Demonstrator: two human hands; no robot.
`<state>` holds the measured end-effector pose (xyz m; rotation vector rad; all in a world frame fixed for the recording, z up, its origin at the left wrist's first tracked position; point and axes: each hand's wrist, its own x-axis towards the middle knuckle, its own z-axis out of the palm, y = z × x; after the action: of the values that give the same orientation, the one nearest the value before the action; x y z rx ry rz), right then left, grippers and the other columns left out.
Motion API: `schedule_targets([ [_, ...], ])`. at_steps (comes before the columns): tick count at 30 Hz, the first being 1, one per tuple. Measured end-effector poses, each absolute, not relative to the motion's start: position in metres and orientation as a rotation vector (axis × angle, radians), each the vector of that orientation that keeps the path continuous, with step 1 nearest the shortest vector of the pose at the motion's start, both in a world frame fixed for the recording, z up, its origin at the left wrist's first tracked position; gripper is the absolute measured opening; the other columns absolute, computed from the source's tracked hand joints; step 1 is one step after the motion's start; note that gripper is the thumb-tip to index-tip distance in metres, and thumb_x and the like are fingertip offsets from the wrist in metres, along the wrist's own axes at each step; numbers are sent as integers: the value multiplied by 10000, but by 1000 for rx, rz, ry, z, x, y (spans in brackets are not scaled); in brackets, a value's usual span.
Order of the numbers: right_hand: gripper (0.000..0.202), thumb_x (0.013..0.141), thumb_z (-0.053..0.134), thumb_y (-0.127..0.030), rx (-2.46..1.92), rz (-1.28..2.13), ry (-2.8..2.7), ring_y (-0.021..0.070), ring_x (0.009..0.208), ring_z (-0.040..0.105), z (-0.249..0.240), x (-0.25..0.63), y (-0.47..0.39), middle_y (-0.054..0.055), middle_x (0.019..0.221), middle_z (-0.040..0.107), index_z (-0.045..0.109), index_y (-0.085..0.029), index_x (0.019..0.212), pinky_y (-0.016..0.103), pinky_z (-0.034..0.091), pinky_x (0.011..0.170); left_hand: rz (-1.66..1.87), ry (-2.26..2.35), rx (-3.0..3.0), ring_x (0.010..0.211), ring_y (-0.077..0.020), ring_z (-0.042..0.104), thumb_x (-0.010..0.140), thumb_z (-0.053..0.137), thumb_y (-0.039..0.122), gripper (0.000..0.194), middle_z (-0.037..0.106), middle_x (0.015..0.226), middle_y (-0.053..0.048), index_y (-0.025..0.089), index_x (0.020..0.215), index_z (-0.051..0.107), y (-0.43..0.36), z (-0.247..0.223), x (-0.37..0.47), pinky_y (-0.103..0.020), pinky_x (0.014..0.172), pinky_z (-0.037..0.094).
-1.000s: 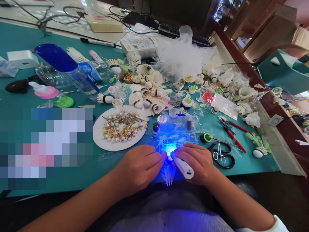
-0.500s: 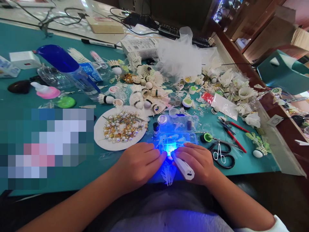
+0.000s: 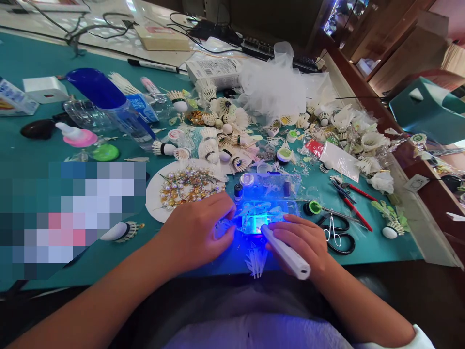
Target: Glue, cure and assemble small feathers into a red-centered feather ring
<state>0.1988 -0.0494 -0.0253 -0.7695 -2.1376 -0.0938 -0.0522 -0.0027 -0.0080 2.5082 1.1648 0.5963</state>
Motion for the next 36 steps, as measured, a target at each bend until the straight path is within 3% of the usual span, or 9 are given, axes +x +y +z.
schedule_targets([
  [7, 303, 860, 762, -249, -849, -308, -1685, 205, 735, 772, -25, 238, -30, 2, 877, 774, 655, -208, 1140, 509, 602, 972, 200, 1370, 2337, 761, -250, 706, 848, 540, 241, 145, 736, 818, -36, 192, 869, 675, 0, -3, -47, -332, 639, 442],
  [15, 304, 848, 759, -220, -862, -416, -1519, 226, 695, 753, -33, 252, -8, 14, 847, 734, 686, -206, 1143, 565, 598, 930, 206, 1377, 2349, 712, -221, 689, 857, 528, 214, 167, 726, 767, -24, 189, 815, 688, 0, -7, -46, -317, 618, 432],
  [22, 329, 812, 754, -167, -854, -387, -1595, 228, 723, 759, -35, 248, -11, 34, 849, 767, 680, -167, 1132, 515, 593, 923, 447, 1313, 2491, 712, -217, 698, 873, 506, 190, 185, 739, 790, -30, 184, 811, 680, -3, -5, -51, -322, 602, 478],
  [28, 290, 829, 745, -188, -907, -379, -1605, 237, 714, 762, -34, 246, -13, 20, 853, 771, 672, -201, 1109, 539, 561, 965, 783, 1067, 2620, 783, -238, 692, 937, 496, 157, 196, 743, 826, -65, 178, 854, 673, -7, 1, -50, -378, 732, 544],
  [32, 273, 845, 740, -223, -945, -372, -1645, 242, 719, 767, -31, 243, -16, 12, 865, 775, 654, -227, 1103, 562, 524, 1013, 795, 857, 2657, 847, -234, 673, 961, 521, 110, 180, 737, 865, -55, 169, 922, 687, -16, 3, -43, -399, 799, 524],
  [36, 267, 848, 735, -246, -956, -359, -1692, 229, 711, 758, -30, 241, -17, 5, 861, 781, 638, -233, 1096, 545, 507, 1025, 800, 862, 2609, 829, -236, 651, 934, 541, 72, 181, 730, 865, -54, 165, 879, 685, -26, 1, -26, -409, 759, 493],
])
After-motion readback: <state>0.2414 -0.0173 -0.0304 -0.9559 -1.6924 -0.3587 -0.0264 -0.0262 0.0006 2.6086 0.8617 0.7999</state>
